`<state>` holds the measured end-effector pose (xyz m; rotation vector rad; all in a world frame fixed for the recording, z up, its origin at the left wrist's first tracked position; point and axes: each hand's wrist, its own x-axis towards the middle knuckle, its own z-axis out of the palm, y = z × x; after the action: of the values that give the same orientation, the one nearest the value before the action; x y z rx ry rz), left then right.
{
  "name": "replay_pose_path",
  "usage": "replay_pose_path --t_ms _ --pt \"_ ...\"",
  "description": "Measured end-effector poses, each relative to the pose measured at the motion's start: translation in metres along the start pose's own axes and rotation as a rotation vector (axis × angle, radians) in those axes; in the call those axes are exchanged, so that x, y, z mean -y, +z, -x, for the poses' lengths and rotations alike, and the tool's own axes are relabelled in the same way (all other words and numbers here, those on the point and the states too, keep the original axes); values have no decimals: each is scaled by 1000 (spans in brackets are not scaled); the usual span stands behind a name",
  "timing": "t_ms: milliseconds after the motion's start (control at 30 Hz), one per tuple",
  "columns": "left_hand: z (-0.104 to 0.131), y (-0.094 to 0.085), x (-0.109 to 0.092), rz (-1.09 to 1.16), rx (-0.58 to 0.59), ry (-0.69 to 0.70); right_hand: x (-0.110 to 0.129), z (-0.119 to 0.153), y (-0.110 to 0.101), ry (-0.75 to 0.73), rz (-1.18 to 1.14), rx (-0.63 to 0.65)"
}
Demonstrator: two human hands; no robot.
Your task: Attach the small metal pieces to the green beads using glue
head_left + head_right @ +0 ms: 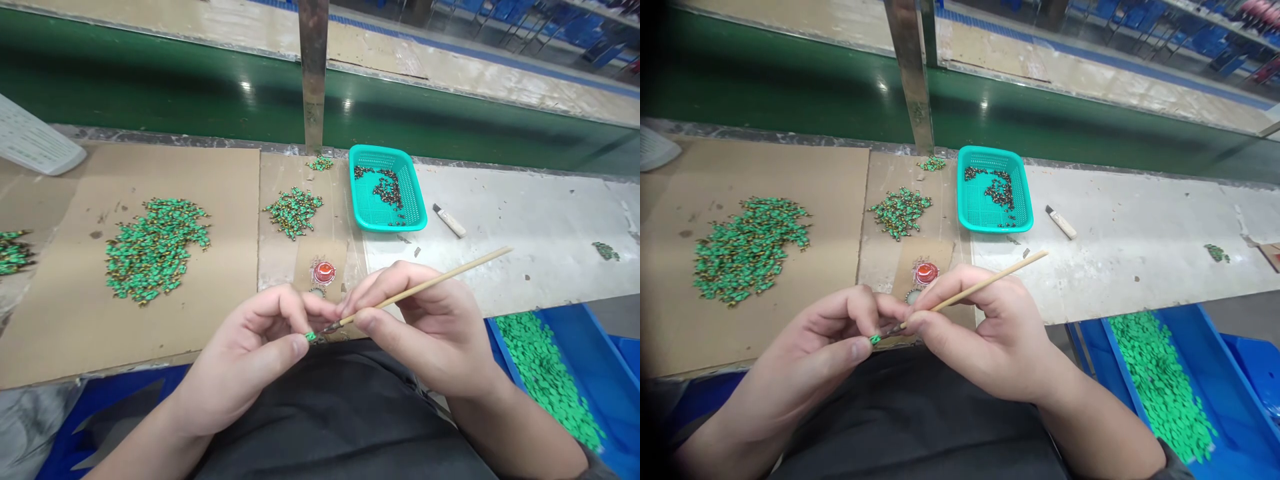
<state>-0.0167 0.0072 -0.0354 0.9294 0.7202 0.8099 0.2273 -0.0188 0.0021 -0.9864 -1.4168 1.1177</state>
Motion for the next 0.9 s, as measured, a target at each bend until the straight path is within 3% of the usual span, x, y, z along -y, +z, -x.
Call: replay_pose_path --t_ms 233,400,467,533,567,633,767,900 --pt "0 -2 2 34 -15 -37 -4 -3 0 -20 -161 -34" --pt "2 -8 4 -11 -134 -70 -15 -24 -33 -163 -129 -243" --pt "1 -12 5 -34 -152 -69 -22 -41 -56 -177 24 -279" --pt "0 -14 5 -60 -175 -74 -31 -63 -80 -147 345 -287" --pt "0 -15 5 -73 -185 -79 -36 -75 -90 -115 567 -254" --pt "0 -16 5 -96 -202 -90 -46 -101 -108 -45 739 -195" --pt "2 -16 5 -108 -259 -95 -65 -154 -126 92 1039 -10" --pt "4 -17 6 -119 -272 -89 -76 -191 -132 201 1293 147"
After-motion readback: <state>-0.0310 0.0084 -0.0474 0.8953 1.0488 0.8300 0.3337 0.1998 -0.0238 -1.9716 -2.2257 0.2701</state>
